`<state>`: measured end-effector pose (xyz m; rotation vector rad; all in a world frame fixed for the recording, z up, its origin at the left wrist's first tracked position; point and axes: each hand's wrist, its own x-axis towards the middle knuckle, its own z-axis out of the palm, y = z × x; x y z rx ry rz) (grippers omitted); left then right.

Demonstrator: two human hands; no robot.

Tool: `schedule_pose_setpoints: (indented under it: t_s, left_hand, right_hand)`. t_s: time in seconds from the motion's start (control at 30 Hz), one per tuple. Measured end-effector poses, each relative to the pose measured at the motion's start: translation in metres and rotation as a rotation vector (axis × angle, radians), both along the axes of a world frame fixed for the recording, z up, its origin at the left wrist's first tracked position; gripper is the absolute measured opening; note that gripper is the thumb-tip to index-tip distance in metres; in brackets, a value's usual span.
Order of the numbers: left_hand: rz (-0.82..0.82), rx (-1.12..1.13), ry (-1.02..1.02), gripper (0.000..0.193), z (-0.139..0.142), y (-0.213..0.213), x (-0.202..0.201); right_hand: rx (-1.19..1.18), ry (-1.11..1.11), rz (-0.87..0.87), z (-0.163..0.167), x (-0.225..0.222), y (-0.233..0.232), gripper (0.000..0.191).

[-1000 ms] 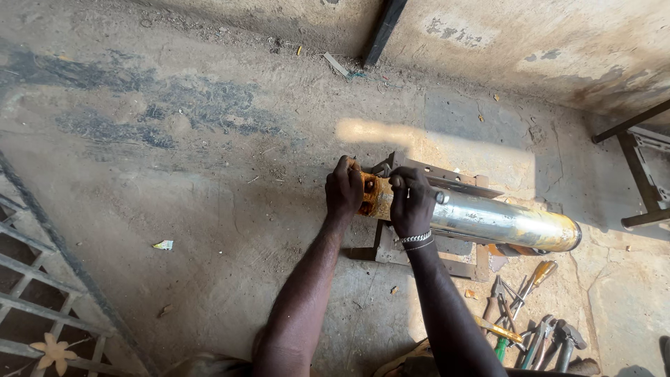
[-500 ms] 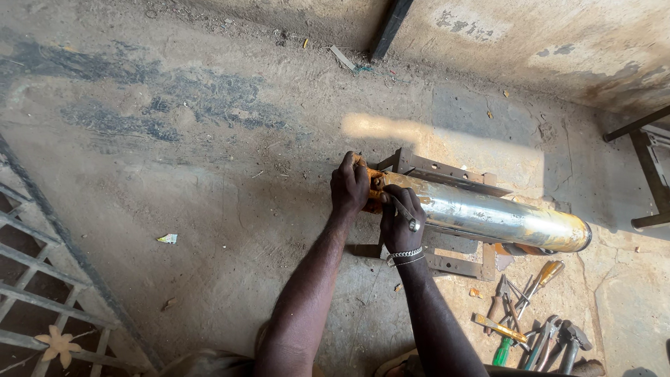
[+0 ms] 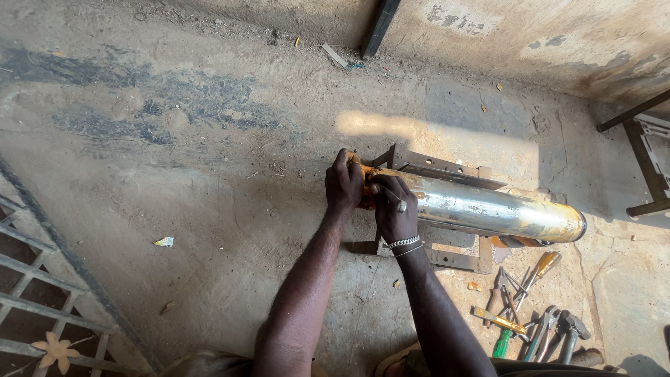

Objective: The person uses a wrench to repeatedly tighten a bolt on a rusty metal pipe clamped in a vise. The hands adjust the wrench and apply force to the bolt throughout the clip.

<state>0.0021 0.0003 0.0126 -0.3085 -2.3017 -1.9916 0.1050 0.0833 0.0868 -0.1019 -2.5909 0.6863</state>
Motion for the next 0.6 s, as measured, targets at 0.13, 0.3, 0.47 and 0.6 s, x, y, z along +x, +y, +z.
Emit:
schedule_pose_setpoints:
  t_s: [0.13, 0.3, 0.47, 0.6]
  left_hand:
    - [-0.028, -0.020, -0.083, 0.018, -0.002, -0.001, 0.001]
    - [-0.030, 0.014, -0.012, 0.020, -0.006, -0.006, 0.000]
    - [-0.034, -0.004, -0.048, 0.022, -0.009, -0.008, -0.007]
    - [-0.022, -0.075, -0.075, 0.026, -0.018, -0.005, -0.008]
  right_hand:
    - [-0.116, 0.109, -0.009, 0.004, 0.022, -0.006, 0.024]
    - [-0.079, 0.038, -0.004, -0.004, -0.008, 0.011, 0.028]
    - [-0.114, -0.254, -0.137, 0.000, -0.094, 0.041, 0.047]
    - [-0.238, -0.035, -0.143, 0.007, -0.079, 0.038, 0.037]
